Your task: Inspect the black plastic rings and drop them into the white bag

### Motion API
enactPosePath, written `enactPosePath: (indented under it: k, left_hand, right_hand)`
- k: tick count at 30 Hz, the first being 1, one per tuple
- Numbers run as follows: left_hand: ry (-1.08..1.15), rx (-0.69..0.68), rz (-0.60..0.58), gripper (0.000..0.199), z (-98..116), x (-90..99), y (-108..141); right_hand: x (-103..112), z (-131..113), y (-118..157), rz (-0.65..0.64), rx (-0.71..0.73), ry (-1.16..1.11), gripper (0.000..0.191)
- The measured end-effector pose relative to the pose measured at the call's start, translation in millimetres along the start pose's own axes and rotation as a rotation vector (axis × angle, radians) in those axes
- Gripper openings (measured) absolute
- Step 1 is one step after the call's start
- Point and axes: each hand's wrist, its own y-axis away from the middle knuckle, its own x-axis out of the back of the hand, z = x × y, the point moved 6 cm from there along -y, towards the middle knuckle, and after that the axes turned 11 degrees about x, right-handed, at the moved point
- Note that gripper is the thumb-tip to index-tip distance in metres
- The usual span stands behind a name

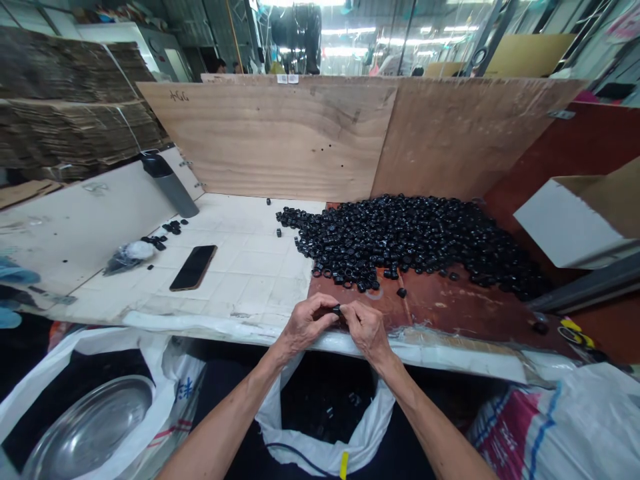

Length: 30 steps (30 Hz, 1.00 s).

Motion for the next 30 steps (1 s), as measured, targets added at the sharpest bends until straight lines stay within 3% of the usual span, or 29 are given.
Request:
enactPosePath:
  k: [6,15,19,25,30]
  left_hand:
    - [0.011,0.02,0.023,0.018,0,1.7,1]
    - [0.057,0.071,-0.016,0.019,1,0.7,1]
    - [-0.07,-0.011,0.003,0.017,3,0.4,2]
    - [-0.205,-0.157,-0.042,0.021,10,-7.7,22]
    - [-0.034,0.053,0.001,0.017,2,-4.0,26]
  right_hand:
    - [4,-4,0,-0.012,0.017,0.056,0.034]
    - [3,-6,-1,-0.001,0.009,-0.114,0.012]
    - [-5,2,1,-0.044,-0.073,-0.156,0.015]
    - [-7,-2,6,-0.119,-0.088,0.043,0.038]
    - [-8,-11,15,-0.095,-0.079,-0.144,0.013]
